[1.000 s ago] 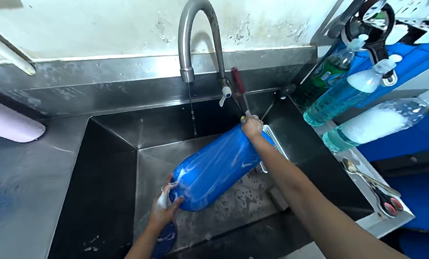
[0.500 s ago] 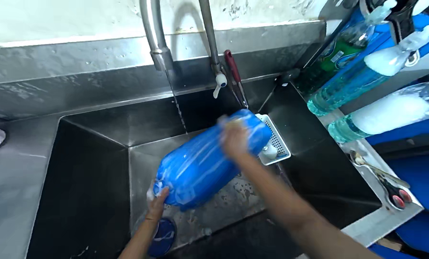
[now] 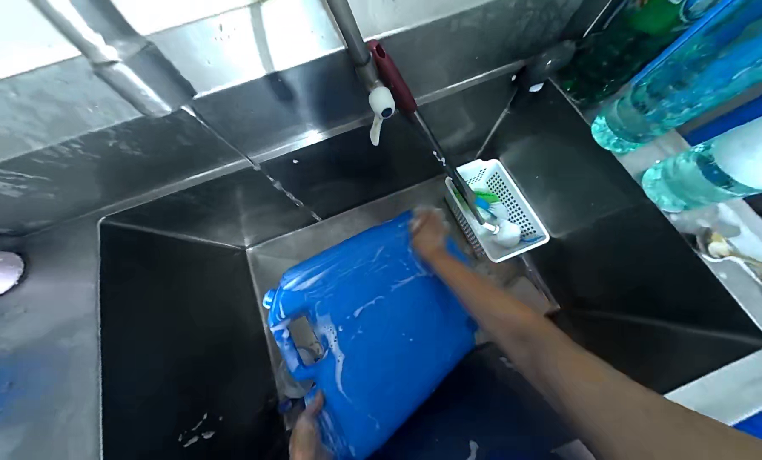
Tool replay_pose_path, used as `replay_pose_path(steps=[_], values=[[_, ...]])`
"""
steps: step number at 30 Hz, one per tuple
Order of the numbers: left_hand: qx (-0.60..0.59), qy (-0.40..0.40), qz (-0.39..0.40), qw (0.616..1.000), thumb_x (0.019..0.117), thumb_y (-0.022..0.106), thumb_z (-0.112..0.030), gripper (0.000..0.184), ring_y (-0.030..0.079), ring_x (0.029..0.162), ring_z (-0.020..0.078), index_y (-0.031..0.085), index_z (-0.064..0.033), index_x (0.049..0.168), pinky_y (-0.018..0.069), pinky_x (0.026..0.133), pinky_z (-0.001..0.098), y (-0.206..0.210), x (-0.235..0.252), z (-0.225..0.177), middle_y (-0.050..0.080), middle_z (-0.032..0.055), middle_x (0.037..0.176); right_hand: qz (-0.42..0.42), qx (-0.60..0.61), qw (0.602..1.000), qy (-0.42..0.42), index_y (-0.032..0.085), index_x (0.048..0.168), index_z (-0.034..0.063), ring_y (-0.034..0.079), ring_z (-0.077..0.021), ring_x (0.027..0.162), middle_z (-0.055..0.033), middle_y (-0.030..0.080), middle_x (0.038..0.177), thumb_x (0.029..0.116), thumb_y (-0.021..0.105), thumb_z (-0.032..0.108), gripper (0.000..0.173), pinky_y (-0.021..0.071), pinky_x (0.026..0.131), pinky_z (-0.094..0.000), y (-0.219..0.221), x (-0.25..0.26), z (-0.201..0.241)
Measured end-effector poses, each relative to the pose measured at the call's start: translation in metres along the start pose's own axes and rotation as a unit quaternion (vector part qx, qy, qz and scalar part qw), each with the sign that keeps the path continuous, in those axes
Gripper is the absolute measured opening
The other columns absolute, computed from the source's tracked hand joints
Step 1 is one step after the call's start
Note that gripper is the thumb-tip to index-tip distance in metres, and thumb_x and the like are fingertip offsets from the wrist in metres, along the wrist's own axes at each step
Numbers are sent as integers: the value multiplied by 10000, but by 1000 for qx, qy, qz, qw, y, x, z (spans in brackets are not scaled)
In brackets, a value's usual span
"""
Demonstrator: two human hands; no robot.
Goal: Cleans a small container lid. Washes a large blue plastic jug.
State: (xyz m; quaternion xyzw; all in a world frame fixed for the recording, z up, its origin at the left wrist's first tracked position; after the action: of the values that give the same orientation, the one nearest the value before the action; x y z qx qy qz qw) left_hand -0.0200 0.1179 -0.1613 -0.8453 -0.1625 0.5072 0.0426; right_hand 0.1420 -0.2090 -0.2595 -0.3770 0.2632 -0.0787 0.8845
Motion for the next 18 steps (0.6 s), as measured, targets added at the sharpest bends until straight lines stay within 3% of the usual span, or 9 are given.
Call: replay_pose_path(steps=[2,3,5,6,9,11,13,16,18], values=[[-42,14,-29,999,1074,409,-171,216,638,745,141,561,-27,1129,558,666,336,10,8,-6,631,71,872,-10,4,978,-207,593,1408,19,462,-394,1421,-219,552,1476,1010,554,277,476,351,1161,-595,47,-100,79],[-40,30,-24,998,1072,385,-160,213,625,731,135,551,-33,1109,551,657,329,15,12,-12,616,61,854,-25,30,949,-312,681,1307,35,540,-385,1352,-206,629,1386,968,629,245,402,418,1110,-588,62,-154,107],[-7,74,22,997,1060,310,-128,217,616,689,91,517,-63,1068,545,632,292,20,9,-24,604,7,800,-52,76,879,-467,769,1138,143,632,-315,1240,-98,717,1253,920,686,169,235,504,995,-538,67,-204,118],[21,97,67,993,1051,318,-101,218,655,728,68,511,-51,1139,579,676,277,17,6,-26,638,-6,839,-60,71,877,-472,756,1128,119,628,-308,1228,-113,705,1247,941,666,160,211,516,999,-508,55,-194,103],[133,173,125,968,1040,370,-100,386,641,895,20,387,57,1392,557,807,234,15,-2,-24,605,42,1061,-4,11,977,-212,574,1400,-38,492,-372,1406,-238,551,1465,1045,505,166,416,371,1181,-530,-7,-71,-11],[142,214,98,962,1063,376,-161,418,617,932,6,390,113,1377,530,858,218,27,-4,-22,588,86,1100,51,46,997,30,407,1522,-48,416,-436,1448,-287,440,1544,1109,389,179,471,310,1197,-578,-33,-1,-77],[101,238,90,962,1069,368,-171,373,619,913,-8,436,100,1317,534,847,214,43,-15,-29,595,55,1054,42,17,997,69,438,1498,-50,445,-461,1416,-301,474,1508,1100,400,232,489,341,1156,-620,-30,-3,-61],[5,229,139,964,1090,315,-141,275,642,850,12,516,-2,1215,561,782,237,61,-64,-43,623,-17,942,5,35,962,-271,623,1340,-49,528,-407,1354,-263,603,1386,1022,550,176,397,412,1109,-594,-30,-145,75],[-61,190,187,962,1090,192,-182,420,687,693,-4,584,-177,941,594,627,220,54,-102,-59,704,-98,740,17,60,887,-458,736,1139,58,628,-311,1210,-133,708,1200,974,617,137,218,498,986,-525,-60,-248,135]])
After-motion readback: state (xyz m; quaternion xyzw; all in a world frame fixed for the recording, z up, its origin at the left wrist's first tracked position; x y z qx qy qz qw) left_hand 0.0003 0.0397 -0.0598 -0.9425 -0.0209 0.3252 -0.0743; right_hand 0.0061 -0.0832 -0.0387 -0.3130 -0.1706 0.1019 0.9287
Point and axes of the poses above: each hand's wrist, its own x-axis towards the middle knuckle, its own y-axis out of the palm, z = x × y, the point moved 5 cm from there along x, towards the middle knuckle
